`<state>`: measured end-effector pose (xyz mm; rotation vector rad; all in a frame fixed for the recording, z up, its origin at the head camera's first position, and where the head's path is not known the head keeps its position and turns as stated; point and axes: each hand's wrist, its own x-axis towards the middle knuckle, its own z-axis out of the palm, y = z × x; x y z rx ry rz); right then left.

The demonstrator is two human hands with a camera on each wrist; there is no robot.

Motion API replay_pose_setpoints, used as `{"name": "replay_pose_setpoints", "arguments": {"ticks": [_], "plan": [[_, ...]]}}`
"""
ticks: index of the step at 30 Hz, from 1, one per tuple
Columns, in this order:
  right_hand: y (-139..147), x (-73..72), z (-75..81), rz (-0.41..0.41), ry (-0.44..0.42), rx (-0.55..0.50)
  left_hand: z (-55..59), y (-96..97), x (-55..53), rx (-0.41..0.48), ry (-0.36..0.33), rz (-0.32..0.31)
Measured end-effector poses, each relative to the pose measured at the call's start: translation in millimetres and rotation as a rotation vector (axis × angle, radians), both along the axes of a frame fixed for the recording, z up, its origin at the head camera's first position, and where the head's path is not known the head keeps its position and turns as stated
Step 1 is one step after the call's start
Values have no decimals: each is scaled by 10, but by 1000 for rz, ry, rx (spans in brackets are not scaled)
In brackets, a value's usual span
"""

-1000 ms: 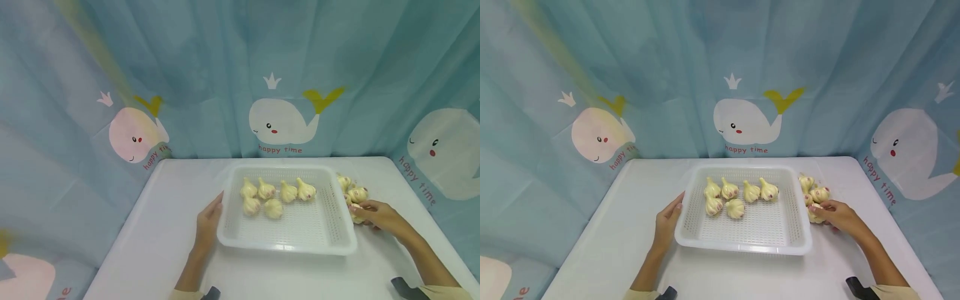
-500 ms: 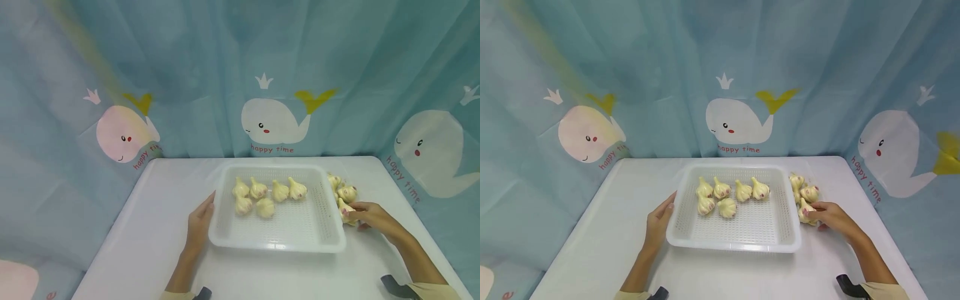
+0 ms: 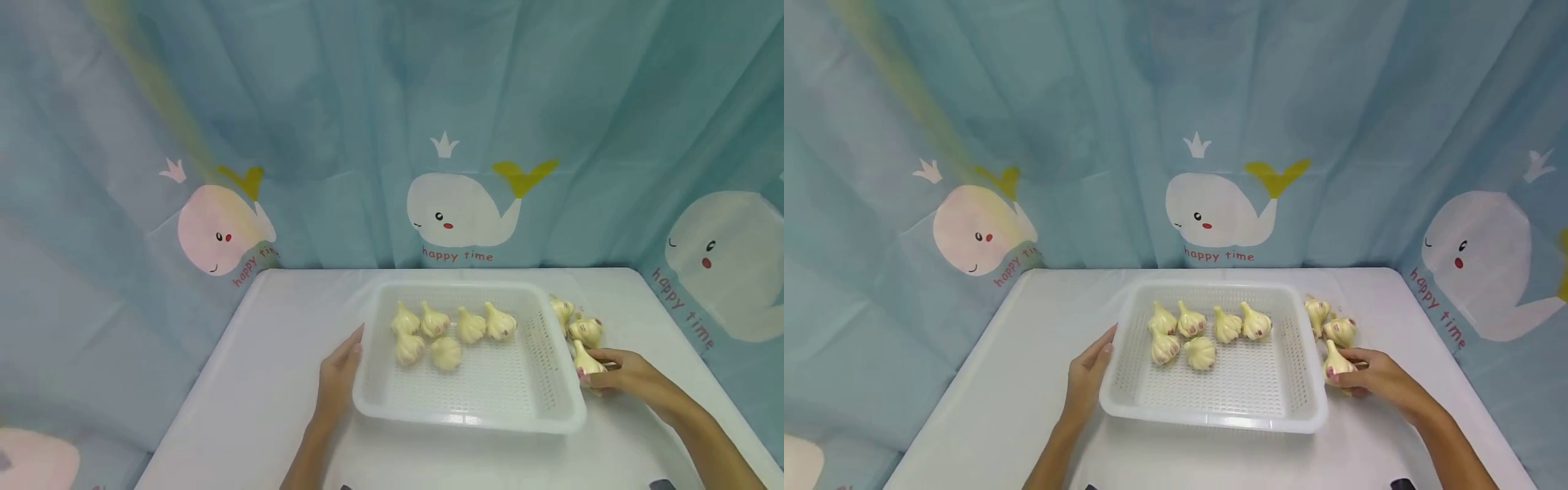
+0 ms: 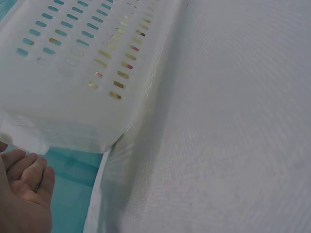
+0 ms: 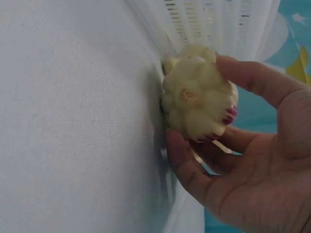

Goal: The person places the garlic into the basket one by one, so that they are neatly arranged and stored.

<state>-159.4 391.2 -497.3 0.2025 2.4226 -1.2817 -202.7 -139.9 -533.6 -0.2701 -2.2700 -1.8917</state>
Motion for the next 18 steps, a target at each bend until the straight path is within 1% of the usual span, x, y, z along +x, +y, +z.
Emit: {"name": "replay_pose_setpoints", "arguments": {"ticks": [4,8,10,14,18], "plan": [[27,-17,38,39,33,37,-14,30,-34,20,17,5],[56,10,62,65,67,61,-29,65,-44,33,25,7],[84,28,71,59,62,64,-34,84,-42,35,25,-3],[121,29,82,19,55,86,-25,96,-30,29,22,-5],[95,4,71,-31,105,93,6,57,-5,16,23,5]]}}
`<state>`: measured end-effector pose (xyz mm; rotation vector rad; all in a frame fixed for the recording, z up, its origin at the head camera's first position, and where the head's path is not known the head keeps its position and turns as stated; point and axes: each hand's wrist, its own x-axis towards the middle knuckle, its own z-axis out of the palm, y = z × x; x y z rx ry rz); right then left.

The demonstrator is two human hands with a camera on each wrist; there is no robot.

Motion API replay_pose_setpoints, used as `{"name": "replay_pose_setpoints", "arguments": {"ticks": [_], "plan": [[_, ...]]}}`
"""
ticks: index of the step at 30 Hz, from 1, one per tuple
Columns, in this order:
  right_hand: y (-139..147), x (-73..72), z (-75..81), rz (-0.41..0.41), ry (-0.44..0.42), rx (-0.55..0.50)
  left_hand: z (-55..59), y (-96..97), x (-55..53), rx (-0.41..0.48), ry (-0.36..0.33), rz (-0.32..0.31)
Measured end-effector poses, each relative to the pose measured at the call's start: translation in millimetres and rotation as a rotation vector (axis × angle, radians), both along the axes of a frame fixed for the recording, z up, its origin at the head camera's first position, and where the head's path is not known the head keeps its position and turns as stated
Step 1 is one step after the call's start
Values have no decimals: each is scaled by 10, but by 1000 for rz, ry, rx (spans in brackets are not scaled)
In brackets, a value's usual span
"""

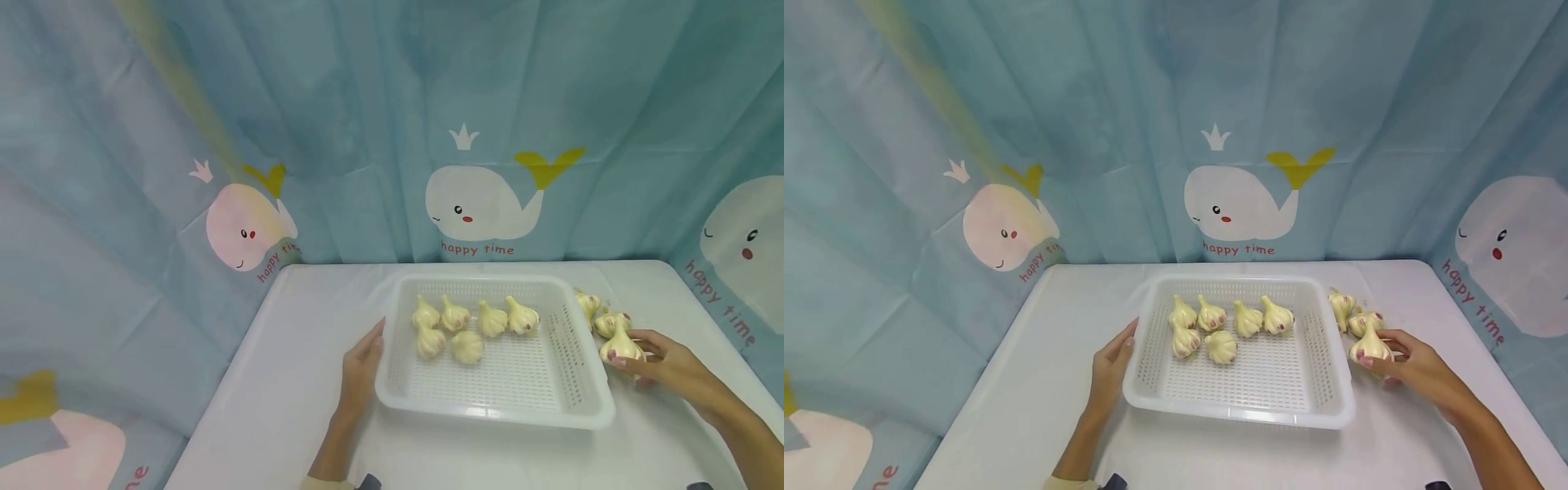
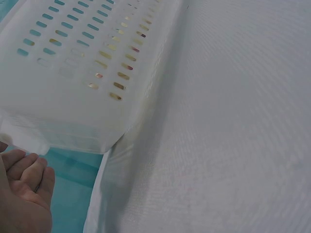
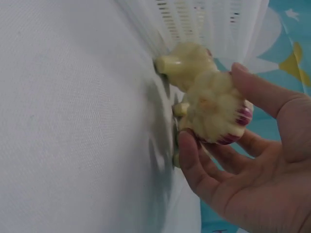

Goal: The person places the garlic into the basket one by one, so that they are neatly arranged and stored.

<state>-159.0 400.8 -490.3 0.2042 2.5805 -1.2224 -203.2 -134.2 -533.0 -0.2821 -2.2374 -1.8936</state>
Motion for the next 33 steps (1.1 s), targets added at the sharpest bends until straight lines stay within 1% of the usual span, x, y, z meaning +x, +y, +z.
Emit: {"name": "replay_pose_setpoints", "arguments": {"ticks": [2,6,9,13,19,26,33], "plan": [[6,12,-2,-19,51,-25,13,5,3,0,-4,-5],[19,55,-14,-21,173,-96,40,10,14,2,-18,-11],[23,66,-6,-30,220,-99,49,16,21,7,-27,-7],[5,60,36,-62,239,-79,45,19,24,19,-29,-10],[-48,37,154,-59,284,-104,44,17,31,28,-29,-11],[-213,-14,276,-76,293,-156,26,8,18,24,-11,-28],[-388,-99,399,-71,297,-211,24,7,12,22,-4,-22]]}}
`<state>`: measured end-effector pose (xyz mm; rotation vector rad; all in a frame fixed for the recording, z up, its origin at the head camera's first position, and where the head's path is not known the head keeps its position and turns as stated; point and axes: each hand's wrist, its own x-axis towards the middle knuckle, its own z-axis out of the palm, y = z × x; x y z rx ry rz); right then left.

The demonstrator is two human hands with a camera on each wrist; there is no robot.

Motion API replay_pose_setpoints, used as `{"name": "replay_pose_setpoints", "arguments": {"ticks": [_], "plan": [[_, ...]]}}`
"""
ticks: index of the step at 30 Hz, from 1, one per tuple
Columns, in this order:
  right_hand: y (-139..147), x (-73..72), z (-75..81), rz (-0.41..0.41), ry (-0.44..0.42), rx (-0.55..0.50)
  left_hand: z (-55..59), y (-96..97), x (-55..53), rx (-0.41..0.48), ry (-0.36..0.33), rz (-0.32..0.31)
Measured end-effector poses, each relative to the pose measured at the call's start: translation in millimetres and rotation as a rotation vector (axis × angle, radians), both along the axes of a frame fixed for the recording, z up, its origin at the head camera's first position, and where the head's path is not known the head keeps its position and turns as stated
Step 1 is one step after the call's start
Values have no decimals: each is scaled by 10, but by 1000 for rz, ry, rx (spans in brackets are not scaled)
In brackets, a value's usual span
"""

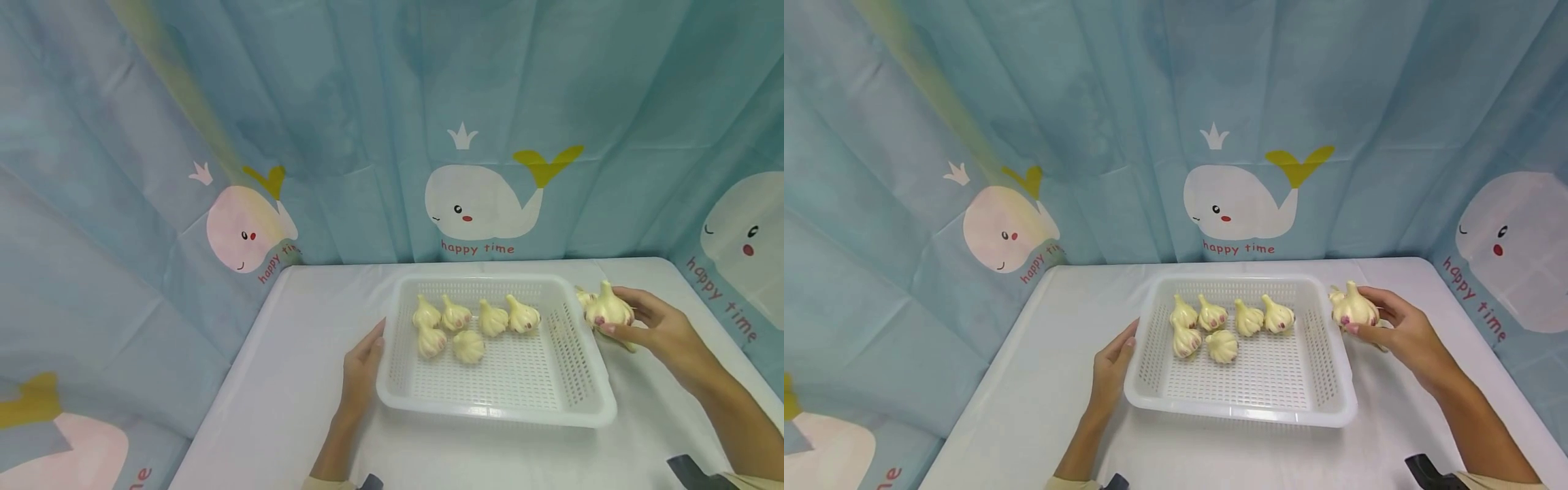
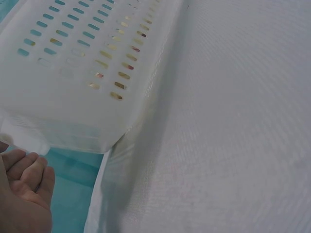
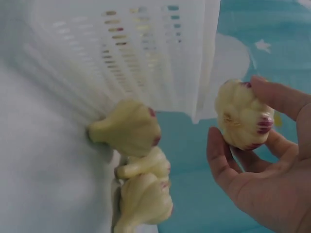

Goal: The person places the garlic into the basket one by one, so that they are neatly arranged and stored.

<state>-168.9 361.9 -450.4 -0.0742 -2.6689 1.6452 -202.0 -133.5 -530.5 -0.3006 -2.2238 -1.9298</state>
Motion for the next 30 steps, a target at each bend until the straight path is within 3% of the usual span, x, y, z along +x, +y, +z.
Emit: {"name": "replay_pose_setpoints", "arguments": {"ticks": [8,17,30], "plan": [[-181,-70,85,48,69,103,12,-1,3,3,13,-13],[-368,-127,211,141,115,55,3,-2,-9,6,15,-20],[-623,-248,429,193,125,59,-2,-2,-10,4,12,-5]]}}
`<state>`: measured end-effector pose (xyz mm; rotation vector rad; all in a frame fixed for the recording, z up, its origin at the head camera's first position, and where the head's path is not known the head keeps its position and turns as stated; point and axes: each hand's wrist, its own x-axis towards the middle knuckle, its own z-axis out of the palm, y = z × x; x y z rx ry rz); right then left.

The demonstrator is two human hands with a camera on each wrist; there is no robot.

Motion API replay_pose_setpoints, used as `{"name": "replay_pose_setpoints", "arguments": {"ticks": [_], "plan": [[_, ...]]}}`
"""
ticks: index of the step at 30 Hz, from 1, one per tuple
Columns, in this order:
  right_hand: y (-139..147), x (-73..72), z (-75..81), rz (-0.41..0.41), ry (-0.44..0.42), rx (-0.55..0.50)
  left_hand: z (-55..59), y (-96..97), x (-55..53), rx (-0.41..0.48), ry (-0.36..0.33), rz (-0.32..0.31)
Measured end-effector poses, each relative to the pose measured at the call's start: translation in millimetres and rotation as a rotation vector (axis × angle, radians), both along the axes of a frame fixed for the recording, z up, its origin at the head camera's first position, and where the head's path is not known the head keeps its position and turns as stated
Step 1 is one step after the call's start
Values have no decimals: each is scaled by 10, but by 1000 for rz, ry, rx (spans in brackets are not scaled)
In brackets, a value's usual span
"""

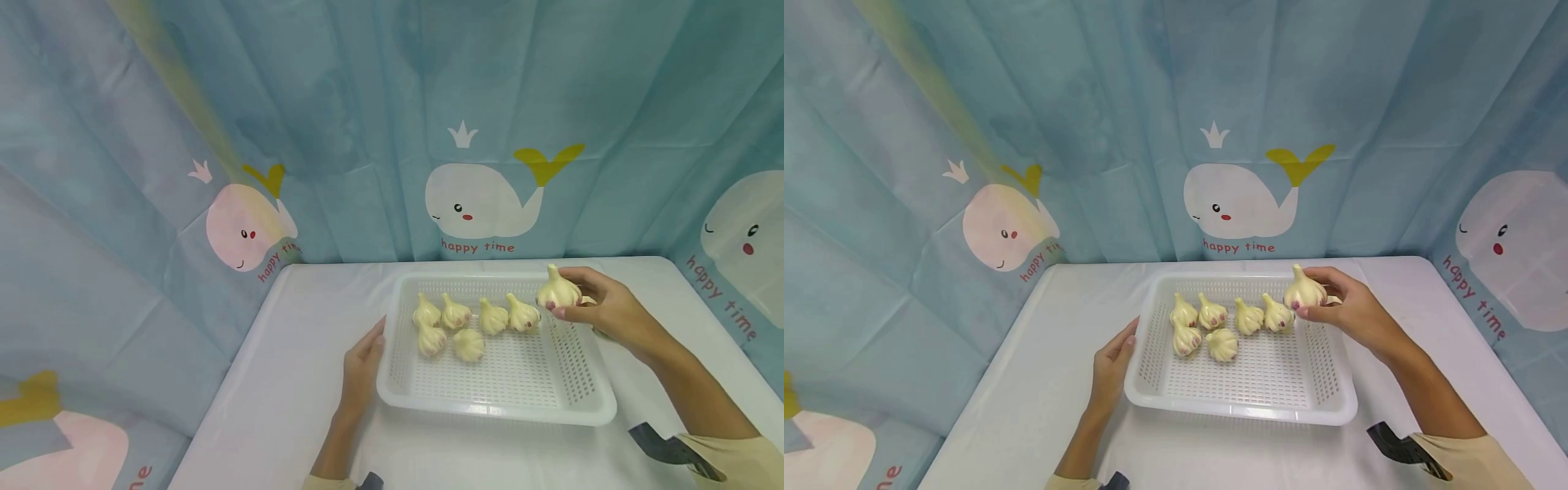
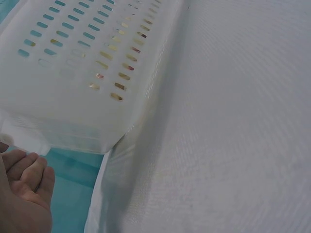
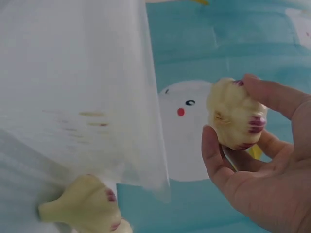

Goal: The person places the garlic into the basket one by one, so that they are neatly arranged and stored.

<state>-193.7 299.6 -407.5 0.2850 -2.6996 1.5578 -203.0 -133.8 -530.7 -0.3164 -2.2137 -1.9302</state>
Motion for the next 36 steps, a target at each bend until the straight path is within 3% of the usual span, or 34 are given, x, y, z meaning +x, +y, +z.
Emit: {"name": "replay_pose_setpoints", "arguments": {"ticks": [7,13,20,28,36], "plan": [[-110,-82,132,57,2,-83,9,4,6,-7,-19,8],[-177,-151,235,23,-58,-32,9,10,2,3,-25,18],[-273,-295,295,8,-118,-52,-2,11,-3,8,-35,21],[-375,-465,253,51,-162,-46,-4,17,-6,10,-20,13],[-464,-651,179,134,-225,41,0,14,-1,11,-21,20]]}}
